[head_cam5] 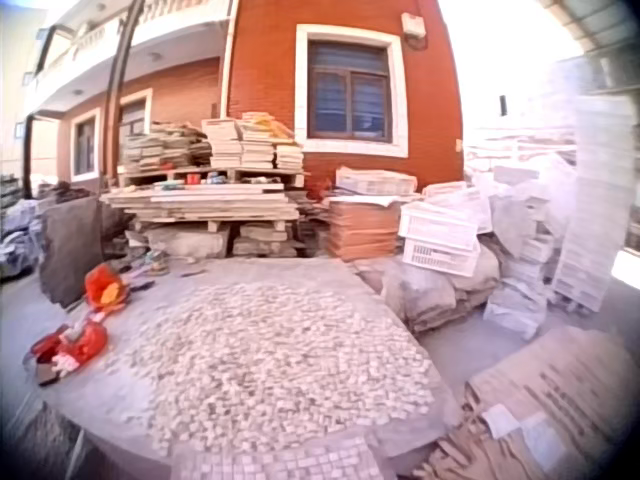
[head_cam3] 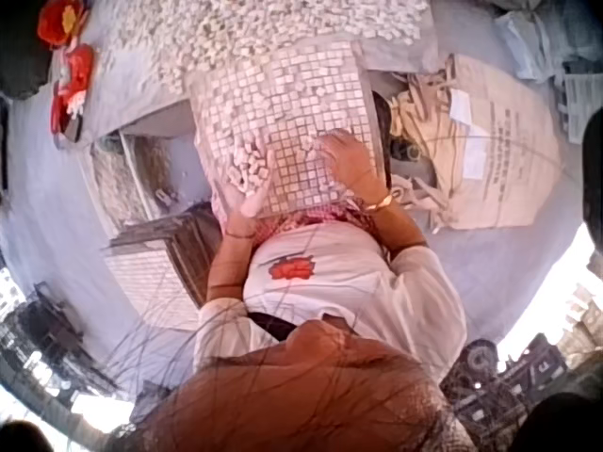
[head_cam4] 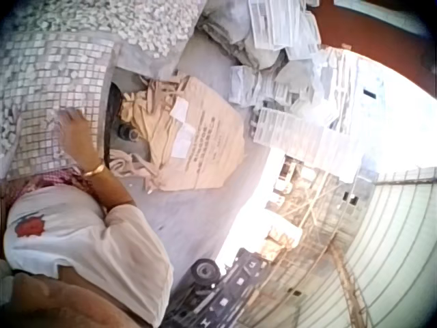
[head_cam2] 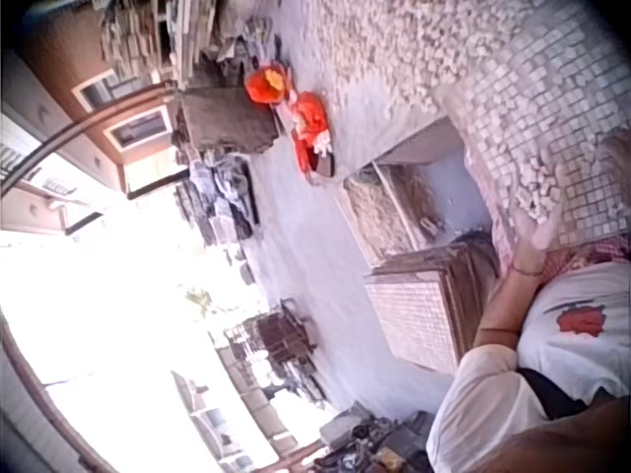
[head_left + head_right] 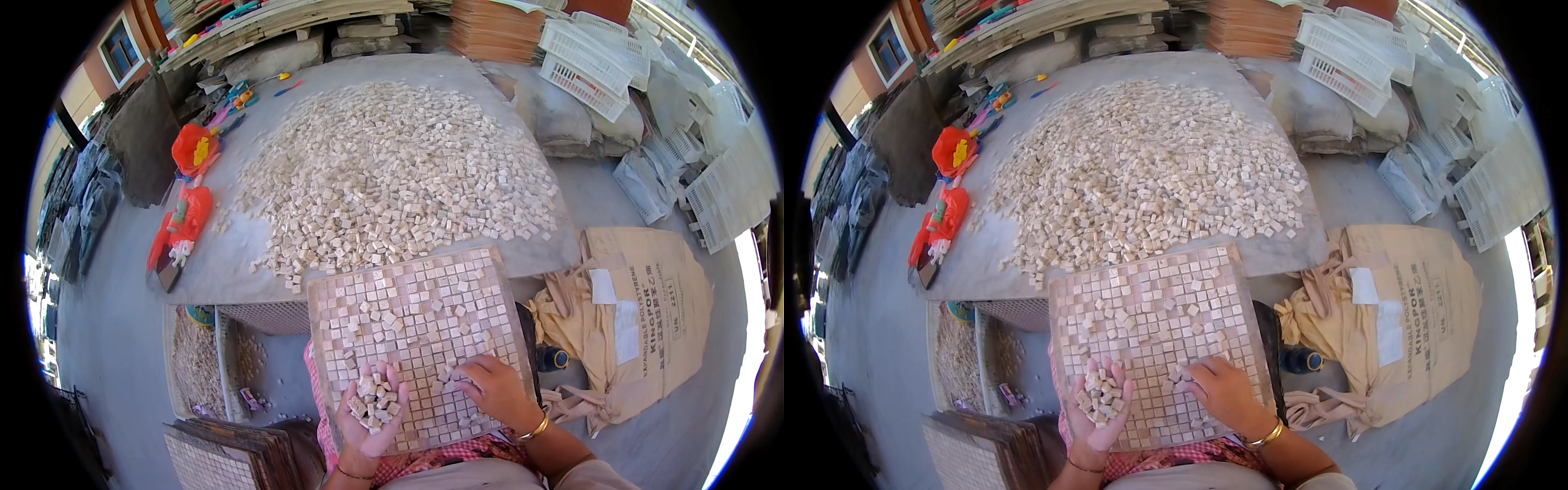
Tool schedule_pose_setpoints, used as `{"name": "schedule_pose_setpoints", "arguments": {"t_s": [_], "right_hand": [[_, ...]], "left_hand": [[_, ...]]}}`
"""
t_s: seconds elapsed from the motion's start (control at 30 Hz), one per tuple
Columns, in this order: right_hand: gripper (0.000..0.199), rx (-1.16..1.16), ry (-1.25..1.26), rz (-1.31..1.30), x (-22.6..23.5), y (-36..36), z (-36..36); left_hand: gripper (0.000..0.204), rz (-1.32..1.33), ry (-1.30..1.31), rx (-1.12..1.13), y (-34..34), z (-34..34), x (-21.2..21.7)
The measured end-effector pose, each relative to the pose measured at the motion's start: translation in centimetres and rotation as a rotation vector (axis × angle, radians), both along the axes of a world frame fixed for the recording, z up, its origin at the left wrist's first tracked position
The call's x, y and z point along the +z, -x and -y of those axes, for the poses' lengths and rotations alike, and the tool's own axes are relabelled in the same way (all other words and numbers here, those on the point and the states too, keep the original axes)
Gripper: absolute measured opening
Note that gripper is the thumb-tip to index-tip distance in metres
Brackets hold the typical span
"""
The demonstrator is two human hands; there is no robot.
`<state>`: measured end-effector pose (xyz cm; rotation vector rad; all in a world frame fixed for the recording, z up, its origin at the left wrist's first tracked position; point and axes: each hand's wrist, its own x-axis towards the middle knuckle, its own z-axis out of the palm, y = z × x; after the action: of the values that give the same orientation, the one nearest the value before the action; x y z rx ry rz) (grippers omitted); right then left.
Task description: The person places small, light-colored square tiles one by one into the grid cells of a mesh backing sheet. They pick tiles from a large pile on a table and carefully position them into the empty slots on the sheet held in their lap. The person occasionally adjusts the tiles to ensure they fit within the grid.
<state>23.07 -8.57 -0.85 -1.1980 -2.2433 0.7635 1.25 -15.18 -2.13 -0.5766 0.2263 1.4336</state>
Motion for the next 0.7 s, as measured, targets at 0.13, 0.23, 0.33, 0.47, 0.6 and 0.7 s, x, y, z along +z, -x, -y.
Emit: {"name": "schedule_pose_setpoints", "arguments": {"t_s": [0.13, 0.23, 0.33, 0.47, 0.6, 0.7], "right_hand": [[0.022, 0.027, -0.052, 0.004, -0.7, 0.4, -1.2], [0.019, 0.033, -0.043, -0.009, -1.0, 0.7, -1.7], [0.017, -0.033, 0.097, -0.106, -0.8, 0.5, -2.0], [0.017, -0.100, 0.314, -0.177, 0.6, 0.6, -2.5], [0.018, -0.176, 0.166, -0.197, 2.3, 1.4, -2.6], [0.014, 0.032, 0.172, -0.232, 3.0, 2.3, -2.0]], "left_hand": [[0.030, 0.027, -0.038, 0.007, -0.1, 0.0, -0.5], [0.030, -0.007, -0.013, -0.001, -0.1, 0.0, -0.5], [0.031, 0.025, -0.023, 0.010, 0.1, 0.0, -0.5], [0.033, 0.053, -0.024, 0.020, 0.2, 0.3, -0.6], [0.034, 0.044, -0.046, -0.022, -0.5, 0.0, -0.9], [0.036, 0.025, -0.041, -0.057, -1.0, -0.2, -0.8]]}}
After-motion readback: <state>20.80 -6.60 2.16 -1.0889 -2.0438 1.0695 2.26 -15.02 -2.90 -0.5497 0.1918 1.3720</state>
